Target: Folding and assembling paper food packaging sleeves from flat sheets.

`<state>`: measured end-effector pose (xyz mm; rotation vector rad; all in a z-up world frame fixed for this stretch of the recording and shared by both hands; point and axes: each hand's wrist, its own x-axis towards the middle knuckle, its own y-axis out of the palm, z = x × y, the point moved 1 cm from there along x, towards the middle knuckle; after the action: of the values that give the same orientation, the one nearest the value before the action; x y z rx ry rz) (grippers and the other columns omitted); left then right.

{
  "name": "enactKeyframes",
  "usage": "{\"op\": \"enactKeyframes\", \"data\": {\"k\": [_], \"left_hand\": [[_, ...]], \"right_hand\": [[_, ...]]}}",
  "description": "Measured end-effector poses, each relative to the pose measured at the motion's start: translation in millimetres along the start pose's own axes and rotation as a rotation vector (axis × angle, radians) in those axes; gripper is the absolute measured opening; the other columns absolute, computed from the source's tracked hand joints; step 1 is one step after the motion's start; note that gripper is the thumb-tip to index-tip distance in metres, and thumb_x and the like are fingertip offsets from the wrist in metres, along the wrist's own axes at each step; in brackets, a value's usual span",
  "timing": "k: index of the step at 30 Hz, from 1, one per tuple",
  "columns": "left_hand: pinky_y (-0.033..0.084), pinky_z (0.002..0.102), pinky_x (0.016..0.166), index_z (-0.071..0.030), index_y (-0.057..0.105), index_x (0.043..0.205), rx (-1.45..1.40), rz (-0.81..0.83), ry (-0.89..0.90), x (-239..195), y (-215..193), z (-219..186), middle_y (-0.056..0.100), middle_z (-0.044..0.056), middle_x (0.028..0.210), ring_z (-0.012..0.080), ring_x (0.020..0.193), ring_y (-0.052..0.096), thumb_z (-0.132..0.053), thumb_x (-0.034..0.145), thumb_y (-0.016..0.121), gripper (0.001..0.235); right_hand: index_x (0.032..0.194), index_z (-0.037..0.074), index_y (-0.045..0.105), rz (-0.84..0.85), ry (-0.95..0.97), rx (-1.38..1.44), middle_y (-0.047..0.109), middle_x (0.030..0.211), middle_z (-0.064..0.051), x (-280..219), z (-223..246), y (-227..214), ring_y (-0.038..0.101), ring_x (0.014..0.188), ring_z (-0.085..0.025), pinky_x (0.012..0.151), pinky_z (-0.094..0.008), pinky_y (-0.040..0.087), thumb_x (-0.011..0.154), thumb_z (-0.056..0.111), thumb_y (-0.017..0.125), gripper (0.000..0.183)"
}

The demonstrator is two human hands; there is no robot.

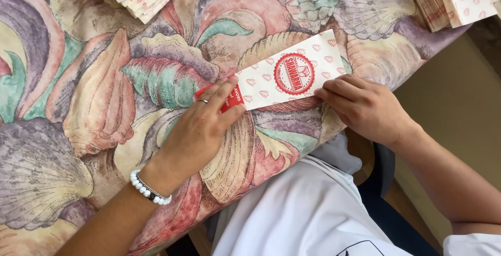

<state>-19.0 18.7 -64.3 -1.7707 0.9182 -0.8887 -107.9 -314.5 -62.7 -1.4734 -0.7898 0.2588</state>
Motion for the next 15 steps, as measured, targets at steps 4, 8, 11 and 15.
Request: {"op": "enactKeyframes", "data": {"k": [4, 8, 11, 15], "left_hand": [[0.044, 0.055, 0.115, -0.011, 0.053, 0.124, 0.011, 0.019, -0.039, 6.8, -7.6, -4.0, 0.029, 0.026, 0.162, 0.0461, 0.147, 0.032, 0.019, 0.08, 0.047, 0.053], [0.046, 0.051, 0.105, -0.007, 0.054, 0.132, 0.215, 0.012, 0.017, 13.4, -5.6, -3.3, 0.042, 0.03, 0.153, 0.0431, 0.126, 0.051, 0.006, 0.087, 0.048, 0.047], [0.047, 0.048, 0.1, -0.009, 0.056, 0.135, 0.308, 0.062, 0.015, 17.0, -5.3, -4.3, 0.041, 0.03, 0.153, 0.0398, 0.124, 0.051, 0.0, 0.089, 0.046, 0.047], [0.036, 0.054, 0.112, -0.02, 0.053, 0.142, 0.204, 0.227, -0.094, 19.5, -7.6, -8.0, 0.03, 0.033, 0.158, 0.0457, 0.135, 0.041, 0.005, 0.086, 0.045, 0.063]], "right_hand": [[0.126, 0.005, 0.071, 0.029, 0.014, 0.03, 0.068, 0.117, -0.007, 3.7, -4.6, -5.6, 0.066, 0.102, -0.025, 0.087, -0.037, 0.057, 0.101, 0.005, 0.062, 0.027], [0.126, 0.009, 0.072, 0.089, 0.092, 0.156, 0.072, 0.102, -0.007, 27.3, -9.7, -13.8, 0.068, 0.087, -0.025, 0.077, -0.039, 0.056, 0.1, 0.017, 0.065, 0.028], [0.143, 0.014, 0.062, 0.169, 0.118, 0.153, 0.074, 0.097, -0.004, 65.8, -5.6, -0.8, 0.07, 0.078, -0.023, 0.064, -0.038, 0.058, 0.101, 0.021, 0.062, 0.042], [0.142, 0.013, 0.064, 0.26, 0.06, 0.101, 0.053, 0.052, 0.003, 120.3, 12.4, 30.6, 0.047, 0.04, -0.011, 0.039, -0.027, 0.032, 0.103, 0.032, 0.059, 0.043]]}}
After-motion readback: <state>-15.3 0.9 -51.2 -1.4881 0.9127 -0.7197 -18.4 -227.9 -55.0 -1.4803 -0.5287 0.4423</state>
